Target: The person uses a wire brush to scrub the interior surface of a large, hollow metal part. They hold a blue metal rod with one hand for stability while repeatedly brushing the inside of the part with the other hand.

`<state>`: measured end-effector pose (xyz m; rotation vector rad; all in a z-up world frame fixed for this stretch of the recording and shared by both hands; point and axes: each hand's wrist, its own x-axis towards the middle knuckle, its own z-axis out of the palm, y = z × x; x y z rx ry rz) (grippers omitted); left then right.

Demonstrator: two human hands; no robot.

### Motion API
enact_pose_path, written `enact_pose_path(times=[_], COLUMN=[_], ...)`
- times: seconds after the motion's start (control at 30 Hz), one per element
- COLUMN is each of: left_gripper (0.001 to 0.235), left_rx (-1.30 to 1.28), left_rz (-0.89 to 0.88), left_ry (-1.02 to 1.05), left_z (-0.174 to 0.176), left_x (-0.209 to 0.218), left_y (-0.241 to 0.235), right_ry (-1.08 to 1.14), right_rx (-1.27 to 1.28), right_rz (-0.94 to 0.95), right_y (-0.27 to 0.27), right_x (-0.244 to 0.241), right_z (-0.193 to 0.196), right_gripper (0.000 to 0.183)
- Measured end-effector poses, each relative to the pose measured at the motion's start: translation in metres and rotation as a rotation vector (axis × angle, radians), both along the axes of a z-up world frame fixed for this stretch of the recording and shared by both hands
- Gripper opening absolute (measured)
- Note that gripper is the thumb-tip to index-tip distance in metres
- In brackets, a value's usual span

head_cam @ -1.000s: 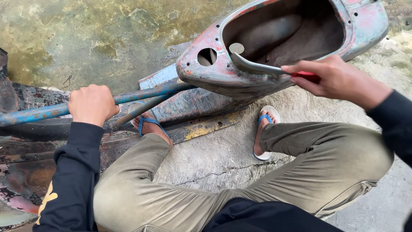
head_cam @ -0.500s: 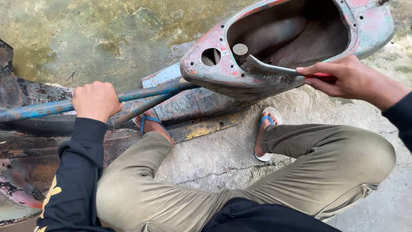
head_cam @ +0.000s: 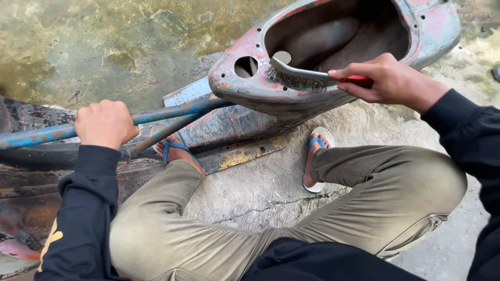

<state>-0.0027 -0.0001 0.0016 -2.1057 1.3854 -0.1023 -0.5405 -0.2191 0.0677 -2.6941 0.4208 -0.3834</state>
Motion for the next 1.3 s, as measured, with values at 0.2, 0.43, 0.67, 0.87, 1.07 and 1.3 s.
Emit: enact_pose_path(times=[0.2,0.43,0.67,0.87,1.07,1.3], left_gripper=[0.019,0.018,0.019,0.026,0.026,0.024], left_rx=[-0.027,-0.017,-0.002,0.008,0.014,0.005], left_rz=[-0.066,-0.023,-0.037,-0.020,-0.012,-0.012], left_ry=[-0.049,-0.011,-0.014,-0.039,-0.032,-0.031], left_z=[-0.009,-0.003,-0.006,-0.002,-0.003,-0.003], left_x=[0.006,0.002,0.002,0.003,0.002,0.003], left_y=[0.003,0.004,0.002,0.003,0.000,0.002], right_ry=[0.079,0.011,0.045,0.126,0.273,0.103], right_rx=[-0.077,-0.021,-0.014,0.055,-0.035,0.076], right_rz=[-0.063,0.046,-0.152,-0.200,-0.397,-0.159], right_y=[-0.007,0.003,0.022,0.032,0.017,0.032], right_x=[-0.053,-0.012,-0.020,-0.039,-0.103,-0.021], right_z=[-0.006,-0.006,-0.007,0.011,0.010,0.019], right_gripper=[0.034,0.031,0.029,0.027,0.033,0.028])
